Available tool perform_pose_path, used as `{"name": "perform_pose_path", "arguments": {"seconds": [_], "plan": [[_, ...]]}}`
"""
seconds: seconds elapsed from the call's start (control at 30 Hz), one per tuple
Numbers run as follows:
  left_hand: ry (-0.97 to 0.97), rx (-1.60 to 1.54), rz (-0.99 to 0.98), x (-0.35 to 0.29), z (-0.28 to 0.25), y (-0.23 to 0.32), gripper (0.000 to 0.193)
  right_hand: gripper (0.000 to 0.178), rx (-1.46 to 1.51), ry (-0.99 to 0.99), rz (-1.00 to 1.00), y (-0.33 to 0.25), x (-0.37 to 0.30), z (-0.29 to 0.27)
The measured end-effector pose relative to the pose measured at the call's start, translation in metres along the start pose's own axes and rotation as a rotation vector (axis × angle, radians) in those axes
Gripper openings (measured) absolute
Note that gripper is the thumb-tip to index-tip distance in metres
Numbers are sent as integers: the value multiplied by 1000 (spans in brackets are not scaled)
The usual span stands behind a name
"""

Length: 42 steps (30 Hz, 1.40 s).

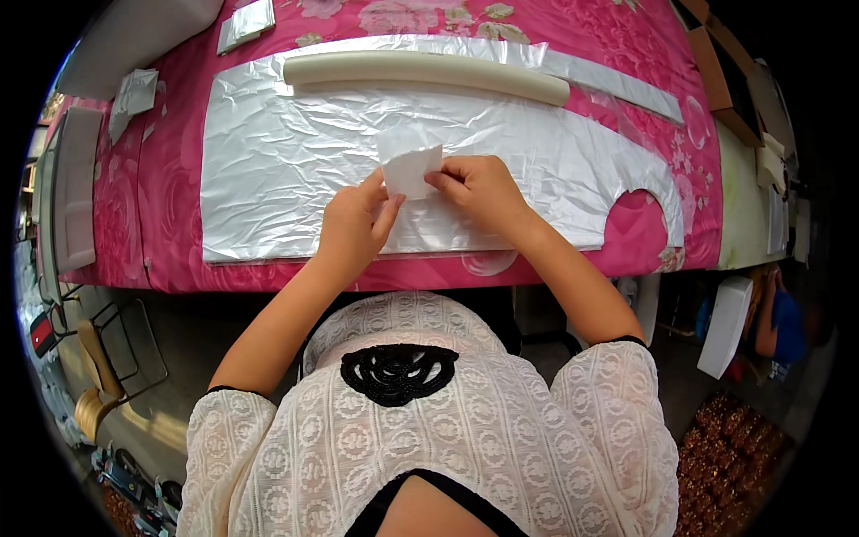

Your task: The person repeatedly wraps small white rectangular items in clear plastic film on a pink floral tablecloth. They unroll the film, place an item, fold the film around it, and set the wrapped item aside. The process is repeated multiple times with consistent hand motions.

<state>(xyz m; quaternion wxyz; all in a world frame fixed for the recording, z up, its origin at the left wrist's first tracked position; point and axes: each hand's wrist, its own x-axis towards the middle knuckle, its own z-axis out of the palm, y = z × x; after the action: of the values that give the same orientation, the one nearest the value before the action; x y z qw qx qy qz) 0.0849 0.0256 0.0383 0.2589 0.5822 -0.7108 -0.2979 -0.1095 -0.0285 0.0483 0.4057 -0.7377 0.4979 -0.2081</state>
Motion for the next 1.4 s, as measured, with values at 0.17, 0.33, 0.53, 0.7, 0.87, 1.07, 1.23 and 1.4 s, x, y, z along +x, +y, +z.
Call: {"name": "perform_pose_path", "arguments": {"seconds": [0.17, 0.33, 0.53, 0.7, 0.87, 1.07, 1.23, 1.4], "plan": [[133, -150, -182, 14, 5, -3, 61, 32, -27, -189, 282, -11, 31, -10], [39, -237, -300, 16, -2, 5, 75, 34, -28, -270, 338, 0, 44, -8], [116, 285, 234, 20, -6, 0, 80, 32, -48, -254, 329, -6, 42, -9], [64, 430, 265, 25, 29, -5, 95, 31, -45, -224, 319, -3, 41, -6], [0, 444, 213, 20, 36, -15, 107, 31, -201, -149, 271, -10, 34, 0], [24, 470, 222, 19, 36, -17, 111, 25, -424, -110, 251, -13, 14, -13], [140, 134, 206, 0, 14, -12, 88, 24, -610, -8, -20, -9, 13, -24], [-215, -882, -391, -51, -22, -28, 28, 52, -518, 49, -522, -3, 44, 29]]}}
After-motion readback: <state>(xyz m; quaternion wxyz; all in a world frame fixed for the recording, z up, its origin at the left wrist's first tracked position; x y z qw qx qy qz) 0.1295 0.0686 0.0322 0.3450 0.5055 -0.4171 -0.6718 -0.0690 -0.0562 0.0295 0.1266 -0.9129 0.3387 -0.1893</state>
